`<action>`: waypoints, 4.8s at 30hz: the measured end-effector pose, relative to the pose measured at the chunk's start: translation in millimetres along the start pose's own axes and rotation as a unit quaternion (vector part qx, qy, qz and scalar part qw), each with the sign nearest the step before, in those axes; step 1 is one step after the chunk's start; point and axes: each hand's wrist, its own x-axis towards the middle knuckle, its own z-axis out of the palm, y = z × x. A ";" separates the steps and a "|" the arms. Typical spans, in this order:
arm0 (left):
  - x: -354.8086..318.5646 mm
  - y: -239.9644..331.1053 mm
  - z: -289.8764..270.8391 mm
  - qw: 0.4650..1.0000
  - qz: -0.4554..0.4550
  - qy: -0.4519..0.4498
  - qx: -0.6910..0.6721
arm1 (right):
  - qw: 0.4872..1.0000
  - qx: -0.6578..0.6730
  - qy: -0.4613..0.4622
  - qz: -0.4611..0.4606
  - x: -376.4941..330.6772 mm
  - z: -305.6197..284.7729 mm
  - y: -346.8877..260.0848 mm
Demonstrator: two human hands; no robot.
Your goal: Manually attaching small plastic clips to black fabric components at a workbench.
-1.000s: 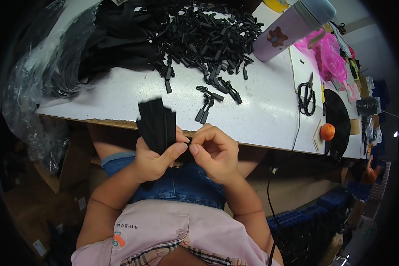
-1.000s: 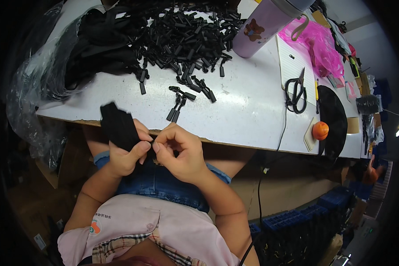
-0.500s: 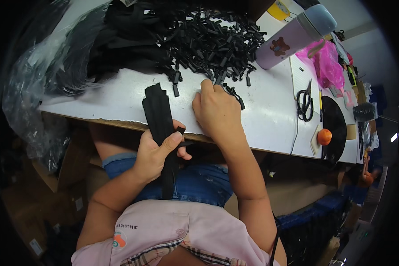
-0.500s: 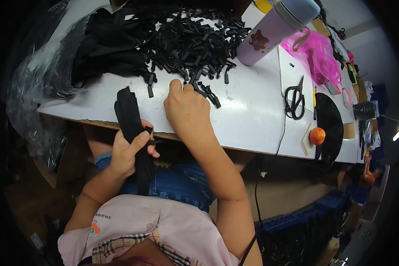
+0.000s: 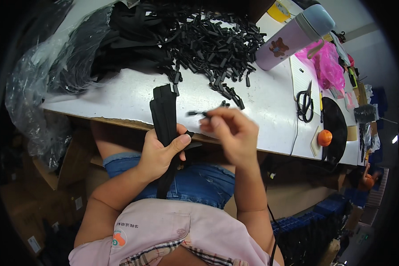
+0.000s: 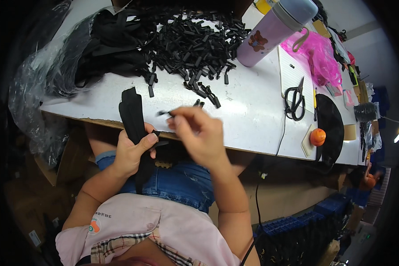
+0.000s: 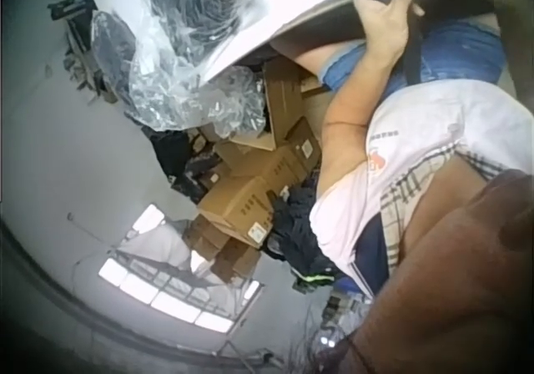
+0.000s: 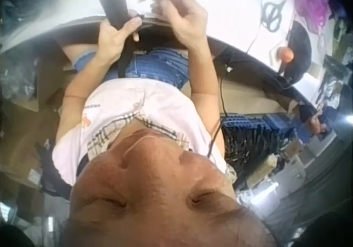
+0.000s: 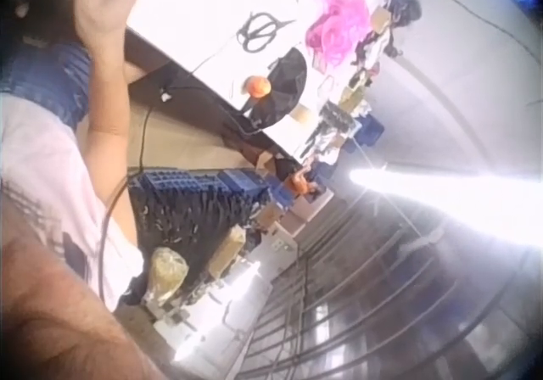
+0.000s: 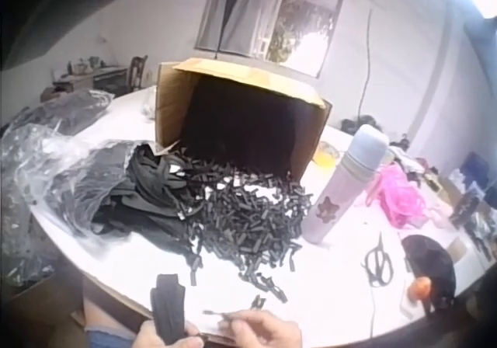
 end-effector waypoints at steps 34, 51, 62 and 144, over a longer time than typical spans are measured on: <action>11.4 -14.9 11.2 0.928 0.338 -0.011 0.156 | 0.994 0.042 0.076 -0.061 -35.6 20.7 18.9; 4.9 -6.1 13.1 0.977 0.200 -0.005 0.074 | 0.958 0.251 -0.013 0.140 -29.8 8.7 15.1; 8.5 2.8 9.3 0.993 0.083 -0.089 0.006 | 0.927 0.314 -0.097 0.180 -26.9 -2.9 13.4; 0.8 -3.1 2.5 0.971 0.181 -0.074 0.137 | 0.978 -0.092 -0.165 -0.084 -34.4 -0.2 14.8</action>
